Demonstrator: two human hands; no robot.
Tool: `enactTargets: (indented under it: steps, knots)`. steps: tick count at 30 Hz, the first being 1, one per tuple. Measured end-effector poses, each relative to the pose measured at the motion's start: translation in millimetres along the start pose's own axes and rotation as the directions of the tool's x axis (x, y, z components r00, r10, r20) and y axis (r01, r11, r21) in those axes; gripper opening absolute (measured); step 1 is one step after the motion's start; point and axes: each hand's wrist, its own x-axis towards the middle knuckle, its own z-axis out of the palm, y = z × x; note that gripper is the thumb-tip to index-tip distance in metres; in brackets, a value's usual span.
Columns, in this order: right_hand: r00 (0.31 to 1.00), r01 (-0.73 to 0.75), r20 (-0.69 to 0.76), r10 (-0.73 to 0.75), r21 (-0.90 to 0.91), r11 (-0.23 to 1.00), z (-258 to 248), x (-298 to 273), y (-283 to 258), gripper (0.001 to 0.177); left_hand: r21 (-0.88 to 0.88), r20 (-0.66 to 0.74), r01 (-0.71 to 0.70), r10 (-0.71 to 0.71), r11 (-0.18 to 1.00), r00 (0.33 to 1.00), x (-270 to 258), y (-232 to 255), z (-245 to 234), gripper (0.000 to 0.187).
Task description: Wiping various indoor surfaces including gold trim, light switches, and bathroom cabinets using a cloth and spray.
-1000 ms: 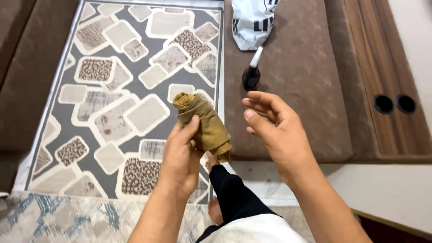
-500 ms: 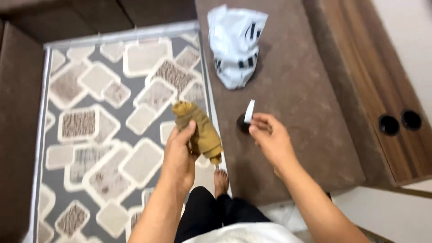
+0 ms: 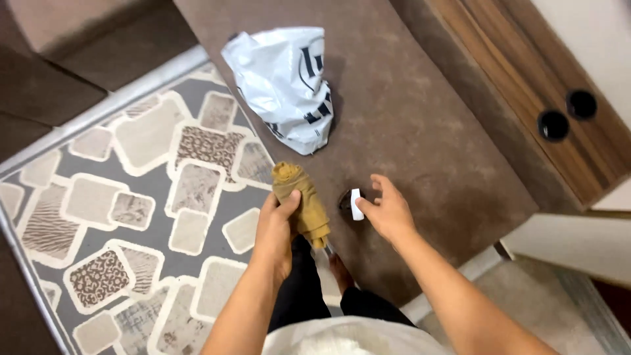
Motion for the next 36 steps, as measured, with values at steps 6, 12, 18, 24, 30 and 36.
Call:
enactTargets:
  steps: [6,12,18,24,30,36]
  knots:
    - [0.992,-0.096,-0.098,0.081,-0.158,0.983,39,43,1,0.092,0.22,0.058,0.132,-0.148,0.967,0.987,69,8,-10,0.037]
    - [0.96,-0.28,-0.076,0.271,-0.201,0.939,63,62,-31,0.094,0.33,0.024,0.229,-0.251,0.916,0.968,104,15,-16,0.039]
    - [0.879,-0.474,-0.068,0.471,-0.204,0.856,65,61,-6,0.085,0.369,-0.007,0.28,-0.299,0.886,0.954,120,28,-20,0.042]
    - [0.707,-0.701,0.0,0.707,0.129,0.701,57,46,-12,0.062,0.333,0.017,0.249,-0.27,0.91,0.963,130,43,-18,0.043]
    - [0.731,-0.642,-0.062,0.68,0.277,0.715,37,39,-51,0.054,0.29,0.115,0.22,-0.262,0.931,0.958,127,57,5,0.043]
    - [0.873,-0.402,-0.011,0.488,0.552,0.731,13,19,-84,0.047,0.183,0.304,0.263,-0.309,0.947,0.901,116,64,44,0.045]
